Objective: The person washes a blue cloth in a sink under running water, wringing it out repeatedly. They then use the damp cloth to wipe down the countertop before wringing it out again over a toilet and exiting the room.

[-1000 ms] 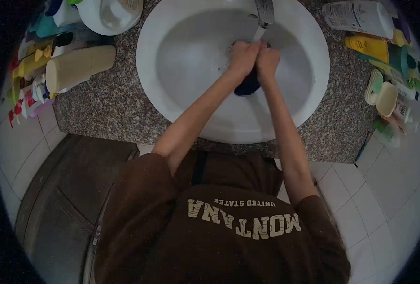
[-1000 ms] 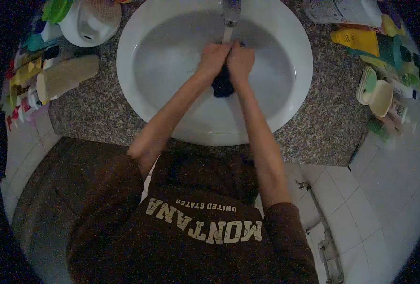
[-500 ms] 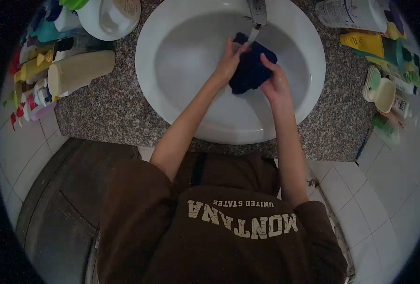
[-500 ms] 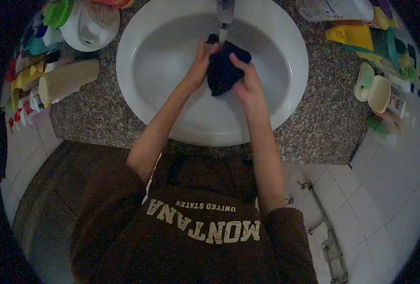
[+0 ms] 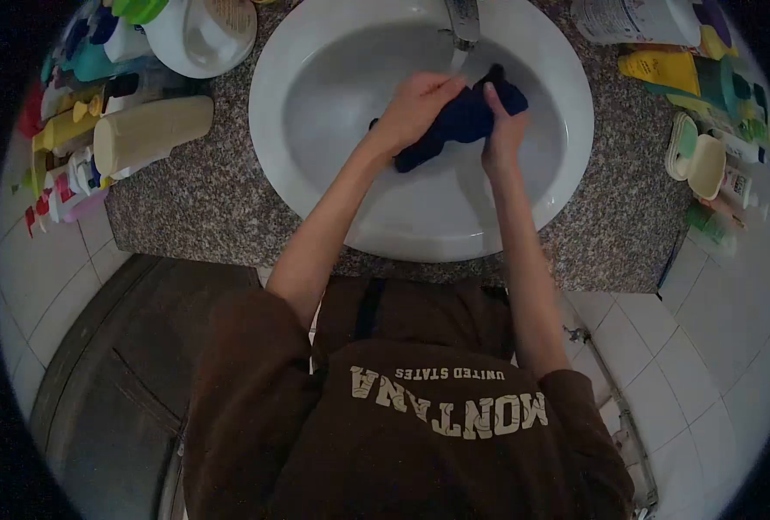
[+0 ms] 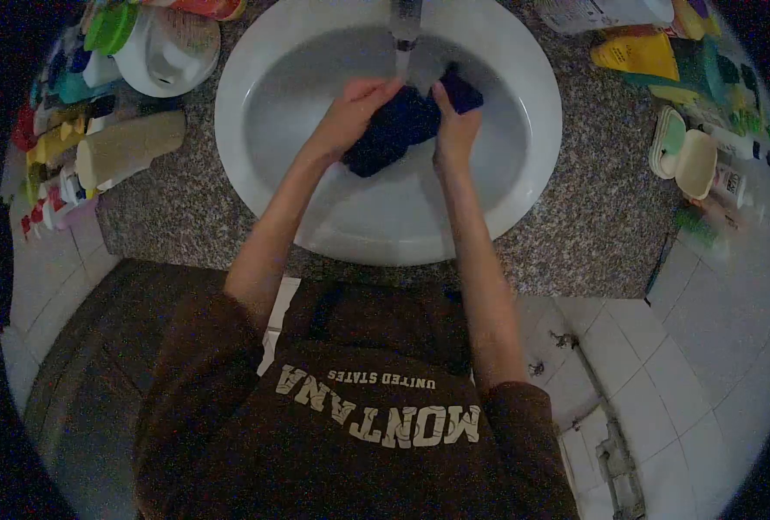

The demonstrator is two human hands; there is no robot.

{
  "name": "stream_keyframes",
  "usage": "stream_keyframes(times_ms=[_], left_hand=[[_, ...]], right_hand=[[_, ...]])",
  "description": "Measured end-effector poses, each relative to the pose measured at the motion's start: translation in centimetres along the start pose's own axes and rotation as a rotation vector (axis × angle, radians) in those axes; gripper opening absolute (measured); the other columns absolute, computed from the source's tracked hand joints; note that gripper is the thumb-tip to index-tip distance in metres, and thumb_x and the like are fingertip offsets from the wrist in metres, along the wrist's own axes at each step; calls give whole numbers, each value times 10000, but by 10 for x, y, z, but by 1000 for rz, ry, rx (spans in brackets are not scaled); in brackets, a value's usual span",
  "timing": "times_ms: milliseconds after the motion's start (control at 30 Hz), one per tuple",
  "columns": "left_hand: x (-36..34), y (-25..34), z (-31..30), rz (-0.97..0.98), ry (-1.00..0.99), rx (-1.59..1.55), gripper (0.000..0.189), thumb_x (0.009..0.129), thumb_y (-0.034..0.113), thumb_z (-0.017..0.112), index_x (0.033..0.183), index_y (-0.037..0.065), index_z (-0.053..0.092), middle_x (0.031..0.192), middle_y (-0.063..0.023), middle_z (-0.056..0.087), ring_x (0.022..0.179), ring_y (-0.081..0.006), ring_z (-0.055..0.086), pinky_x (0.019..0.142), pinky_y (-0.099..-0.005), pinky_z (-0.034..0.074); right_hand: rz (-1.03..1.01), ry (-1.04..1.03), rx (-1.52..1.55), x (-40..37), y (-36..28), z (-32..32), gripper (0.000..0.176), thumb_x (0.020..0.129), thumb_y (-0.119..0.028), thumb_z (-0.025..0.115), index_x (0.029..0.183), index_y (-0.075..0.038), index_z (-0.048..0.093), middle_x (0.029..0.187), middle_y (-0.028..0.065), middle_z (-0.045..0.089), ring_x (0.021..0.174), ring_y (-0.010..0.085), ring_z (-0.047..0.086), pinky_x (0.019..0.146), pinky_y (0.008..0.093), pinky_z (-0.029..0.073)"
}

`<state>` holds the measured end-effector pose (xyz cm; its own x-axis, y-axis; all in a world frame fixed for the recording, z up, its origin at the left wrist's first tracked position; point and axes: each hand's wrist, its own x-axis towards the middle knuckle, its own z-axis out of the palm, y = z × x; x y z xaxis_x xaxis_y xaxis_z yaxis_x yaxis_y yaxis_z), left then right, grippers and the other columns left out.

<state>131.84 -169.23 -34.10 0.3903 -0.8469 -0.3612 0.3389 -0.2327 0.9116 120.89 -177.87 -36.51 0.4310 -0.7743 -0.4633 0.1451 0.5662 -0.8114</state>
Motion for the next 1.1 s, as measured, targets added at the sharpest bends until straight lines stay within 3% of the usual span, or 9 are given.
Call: stream_keyframes(times_ms=[167,300,367,433,567,700,800,1033,1100], left_hand=[[34,-64,-2,-116,290,291,275,836,216,430,812,-15,577,718,-53,576,629,-115,501,563,-270,394],[30,-79,31,82,521,302,295,802,223,436,766,-57,522,730,-117,537,670,-177,473,562,-328,381],[32,-65,32,-279,530,60,242,752,124,410,732,-89,523,735,-236,543,655,-325,534,576,-398,385],[43,-54,18,-326,525,24,227,746,111,422,758,-93,521,753,-242,543,676,-315,532,584,-398,386],[40,-42,21,-307,552,-76,231,725,105,437,733,-112,514,765,-222,564,672,-259,536,572,-392,387],[57,-47,11,-263,425,142,247,746,161,455,762,-71,541,768,-182,562,691,-239,540,597,-362,409],[66,-68,-2,-313,268,568,303,803,286,480,817,1,579,771,-67,569,702,-179,527,629,-321,420],[15,-25,16,-404,289,-446,333,751,245,460,865,-53,554,749,-58,565,704,-145,505,617,-289,388],[14,-34,0,-160,92,121,293,728,214,479,863,-32,560,740,-107,581,684,-197,540,618,-310,401]], right_hand=[[-345,216,-663,-40,23,61,181,682,-106,626,714,51,542,654,60,555,624,113,497,587,273,398],[-78,288,-631,20,16,30,216,691,-113,583,607,65,495,552,74,520,546,129,449,545,314,388],[-21,329,-521,29,48,20,220,679,-113,574,592,65,477,539,90,513,523,144,445,520,325,382],[-368,417,-826,10,63,35,237,685,-149,569,727,75,505,669,145,537,618,207,480,582,350,389],[24,318,-716,41,39,22,236,686,-143,548,741,79,492,739,186,535,721,266,520,644,385,384],[-267,570,-580,16,61,49,245,662,-141,574,700,80,476,684,164,522,634,238,477,601,365,384],[-22,331,-549,25,45,37,222,673,-147,559,767,41,488,761,111,517,676,178,474,610,310,394],[473,14,-15,44,27,-5,230,792,-241,532,938,-65,510,913,27,526,826,137,506,702,299,419],[620,-147,271,19,17,-4,252,795,-254,542,961,-67,507,928,25,533,853,143,513,717,307,425]])
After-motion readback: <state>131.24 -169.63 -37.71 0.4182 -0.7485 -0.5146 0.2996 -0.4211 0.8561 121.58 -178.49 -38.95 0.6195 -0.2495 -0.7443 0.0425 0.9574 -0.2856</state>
